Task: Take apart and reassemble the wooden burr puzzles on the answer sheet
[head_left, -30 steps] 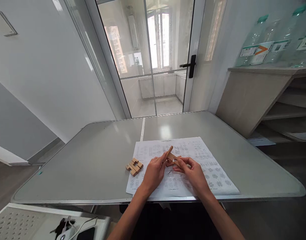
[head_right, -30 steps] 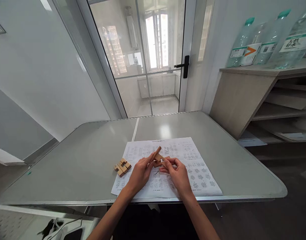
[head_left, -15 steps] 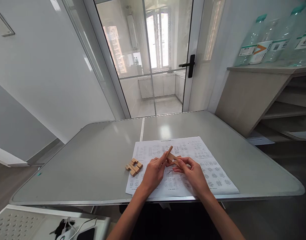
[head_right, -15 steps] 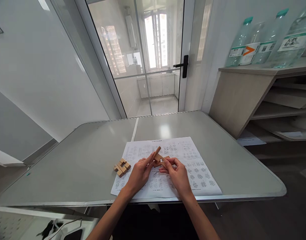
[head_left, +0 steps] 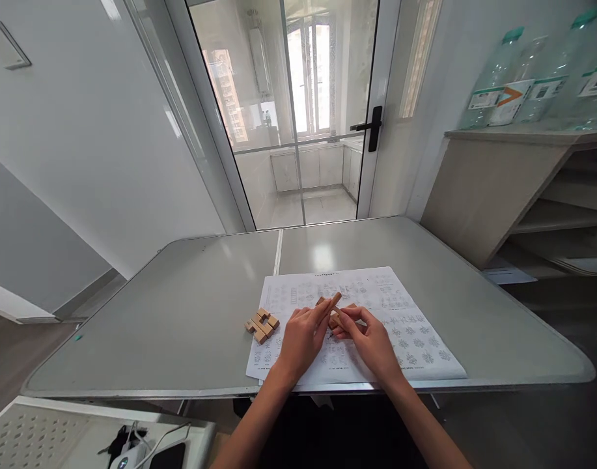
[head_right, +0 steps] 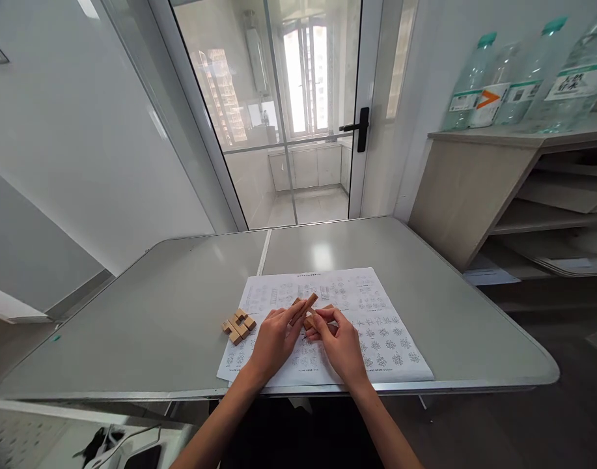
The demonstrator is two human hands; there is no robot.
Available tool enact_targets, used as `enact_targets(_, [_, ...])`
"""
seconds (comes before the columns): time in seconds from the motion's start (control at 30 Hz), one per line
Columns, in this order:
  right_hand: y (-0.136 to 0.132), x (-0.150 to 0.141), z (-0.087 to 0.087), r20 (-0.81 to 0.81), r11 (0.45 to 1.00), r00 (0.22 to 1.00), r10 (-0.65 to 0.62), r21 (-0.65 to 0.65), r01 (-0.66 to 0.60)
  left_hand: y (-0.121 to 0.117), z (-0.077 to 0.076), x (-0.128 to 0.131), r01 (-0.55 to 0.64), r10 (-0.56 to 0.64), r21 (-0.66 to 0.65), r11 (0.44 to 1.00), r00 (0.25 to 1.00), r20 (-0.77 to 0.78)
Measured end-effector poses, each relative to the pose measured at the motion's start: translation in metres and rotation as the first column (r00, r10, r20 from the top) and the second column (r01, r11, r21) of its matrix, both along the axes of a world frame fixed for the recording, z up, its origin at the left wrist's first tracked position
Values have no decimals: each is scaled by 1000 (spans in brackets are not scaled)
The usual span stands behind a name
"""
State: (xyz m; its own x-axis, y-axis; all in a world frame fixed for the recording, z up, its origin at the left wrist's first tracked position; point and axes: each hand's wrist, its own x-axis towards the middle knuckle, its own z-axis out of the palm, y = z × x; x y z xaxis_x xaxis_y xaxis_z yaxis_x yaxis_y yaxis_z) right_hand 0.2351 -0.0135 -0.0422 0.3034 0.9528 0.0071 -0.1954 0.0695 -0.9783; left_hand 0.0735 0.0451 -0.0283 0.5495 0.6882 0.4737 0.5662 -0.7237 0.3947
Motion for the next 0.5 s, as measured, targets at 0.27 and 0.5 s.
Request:
enact_targets(0.27, [-1,-2,-1,36,999,999,37,25,-38,-1,2,0,-33,33,10,999,999,8])
enact_targets(0.5, [-1,-2,-5,65,997,996,56,40,-58,-1,0,2,-52,52,-4,999,999,11])
